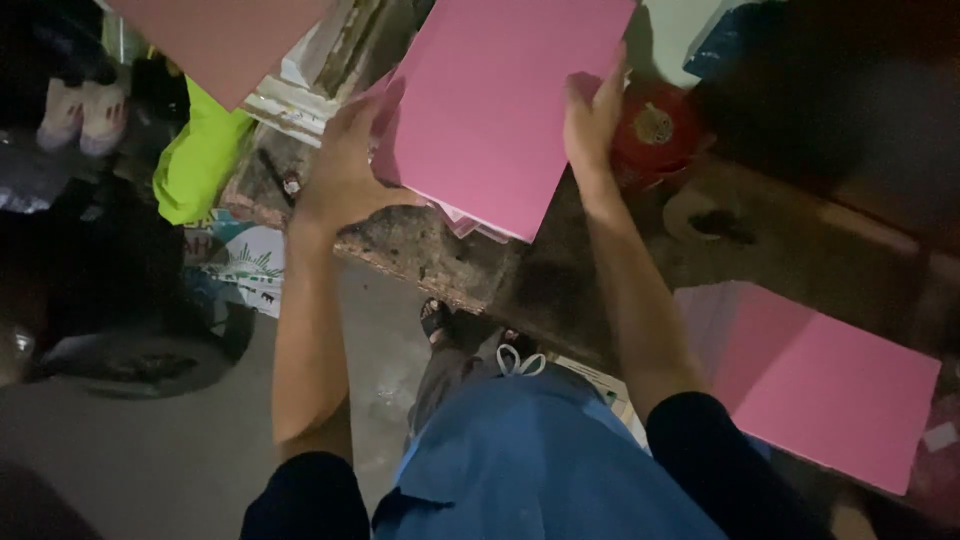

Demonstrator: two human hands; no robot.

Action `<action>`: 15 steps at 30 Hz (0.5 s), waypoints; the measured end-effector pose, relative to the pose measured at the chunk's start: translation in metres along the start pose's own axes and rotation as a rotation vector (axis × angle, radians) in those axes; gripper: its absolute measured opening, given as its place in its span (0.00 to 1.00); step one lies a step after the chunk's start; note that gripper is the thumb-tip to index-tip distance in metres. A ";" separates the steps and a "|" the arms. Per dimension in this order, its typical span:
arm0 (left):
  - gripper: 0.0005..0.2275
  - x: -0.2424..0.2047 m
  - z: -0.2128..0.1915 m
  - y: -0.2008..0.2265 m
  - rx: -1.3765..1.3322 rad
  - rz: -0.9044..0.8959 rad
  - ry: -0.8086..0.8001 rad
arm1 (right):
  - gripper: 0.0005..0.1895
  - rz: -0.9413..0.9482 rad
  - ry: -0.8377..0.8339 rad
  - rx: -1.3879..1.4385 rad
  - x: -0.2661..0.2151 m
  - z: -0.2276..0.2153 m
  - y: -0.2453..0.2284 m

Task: Tying a thin string around stacks of pink paper on a workbench to secure them.

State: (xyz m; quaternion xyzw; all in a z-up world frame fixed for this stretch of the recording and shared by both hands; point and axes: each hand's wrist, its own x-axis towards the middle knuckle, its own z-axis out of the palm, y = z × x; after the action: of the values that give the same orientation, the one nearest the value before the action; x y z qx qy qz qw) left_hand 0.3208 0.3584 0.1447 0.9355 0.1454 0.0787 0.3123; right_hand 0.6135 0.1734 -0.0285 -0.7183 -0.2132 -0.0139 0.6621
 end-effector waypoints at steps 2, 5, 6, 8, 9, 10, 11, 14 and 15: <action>0.54 0.019 -0.004 -0.008 0.029 -0.007 -0.044 | 0.40 0.006 0.001 -0.024 0.014 0.005 0.009; 0.54 0.038 -0.009 -0.010 0.023 -0.062 -0.077 | 0.40 0.003 -0.021 -0.029 0.026 0.009 0.004; 0.52 0.045 -0.012 -0.009 -0.011 -0.108 -0.071 | 0.39 -0.004 -0.040 -0.009 0.030 0.010 -0.001; 0.46 0.056 -0.011 -0.024 0.006 -0.077 -0.117 | 0.38 0.020 -0.014 0.028 0.037 0.010 -0.002; 0.41 0.062 -0.009 -0.031 0.021 -0.052 -0.162 | 0.38 0.047 0.006 0.065 0.040 0.008 -0.002; 0.41 0.062 -0.008 -0.031 0.020 -0.046 -0.167 | 0.38 0.049 0.013 0.062 0.034 0.006 -0.006; 0.43 0.063 -0.010 -0.030 0.020 -0.080 -0.194 | 0.34 0.090 0.038 0.124 0.032 0.006 -0.011; 0.42 0.066 -0.011 -0.042 -0.038 -0.043 -0.238 | 0.27 0.072 0.033 0.169 0.028 0.011 -0.018; 0.40 0.067 -0.009 -0.047 -0.095 0.027 -0.252 | 0.23 0.013 0.003 0.152 0.026 0.013 -0.019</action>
State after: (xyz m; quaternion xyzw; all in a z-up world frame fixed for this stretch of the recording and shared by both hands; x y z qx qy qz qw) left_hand 0.3719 0.4209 0.1276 0.9240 0.0884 -0.0285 0.3710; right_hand 0.6281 0.1937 -0.0043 -0.6674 -0.2079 0.0058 0.7151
